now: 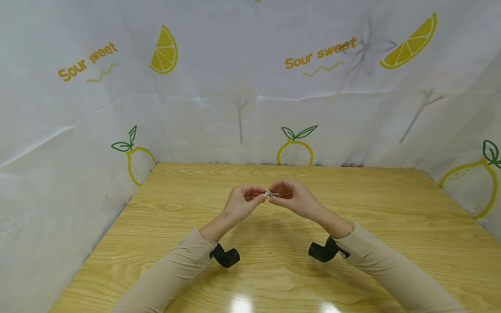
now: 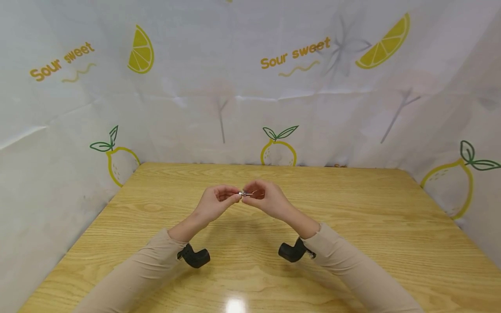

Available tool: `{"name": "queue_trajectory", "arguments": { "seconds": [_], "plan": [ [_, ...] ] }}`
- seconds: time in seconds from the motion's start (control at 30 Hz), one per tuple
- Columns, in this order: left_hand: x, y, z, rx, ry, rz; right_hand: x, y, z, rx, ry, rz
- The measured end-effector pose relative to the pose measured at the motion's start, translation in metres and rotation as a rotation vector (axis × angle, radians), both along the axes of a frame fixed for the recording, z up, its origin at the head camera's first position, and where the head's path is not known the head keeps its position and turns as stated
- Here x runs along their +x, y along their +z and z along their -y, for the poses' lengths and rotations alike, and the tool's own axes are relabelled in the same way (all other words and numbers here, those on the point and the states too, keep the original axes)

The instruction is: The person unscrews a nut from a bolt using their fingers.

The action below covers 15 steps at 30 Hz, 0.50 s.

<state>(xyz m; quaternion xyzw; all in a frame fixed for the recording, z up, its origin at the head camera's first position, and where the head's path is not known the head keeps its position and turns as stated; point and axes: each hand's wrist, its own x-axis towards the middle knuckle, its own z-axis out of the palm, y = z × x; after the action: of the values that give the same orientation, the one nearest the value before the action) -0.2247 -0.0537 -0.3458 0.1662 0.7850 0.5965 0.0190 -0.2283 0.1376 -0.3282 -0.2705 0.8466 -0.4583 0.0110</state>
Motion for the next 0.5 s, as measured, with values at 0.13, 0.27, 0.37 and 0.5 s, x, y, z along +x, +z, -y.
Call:
{"name": "queue_trajectory", "arguments": {
  "seconds": [0.13,0.27,0.37,0.5],
  "plan": [
    [0.0002,-0.0002,-0.0001,-0.005,0.000,0.005,-0.0001,0.0010,-0.0007,0.007,0.019,0.011],
    [0.0006,0.0002,-0.0001,-0.016,0.005,0.013,-0.0002,0.0012,-0.0013,0.019,0.032,0.032],
    [0.0006,0.0001,0.0002,-0.010,0.004,0.005,-0.0001,0.0002,-0.0010,0.021,0.021,0.021],
    [0.0003,-0.0002,0.0003,0.000,-0.002,-0.009,0.0004,-0.0006,-0.0002,0.008,0.002,-0.003]
  ]
}}
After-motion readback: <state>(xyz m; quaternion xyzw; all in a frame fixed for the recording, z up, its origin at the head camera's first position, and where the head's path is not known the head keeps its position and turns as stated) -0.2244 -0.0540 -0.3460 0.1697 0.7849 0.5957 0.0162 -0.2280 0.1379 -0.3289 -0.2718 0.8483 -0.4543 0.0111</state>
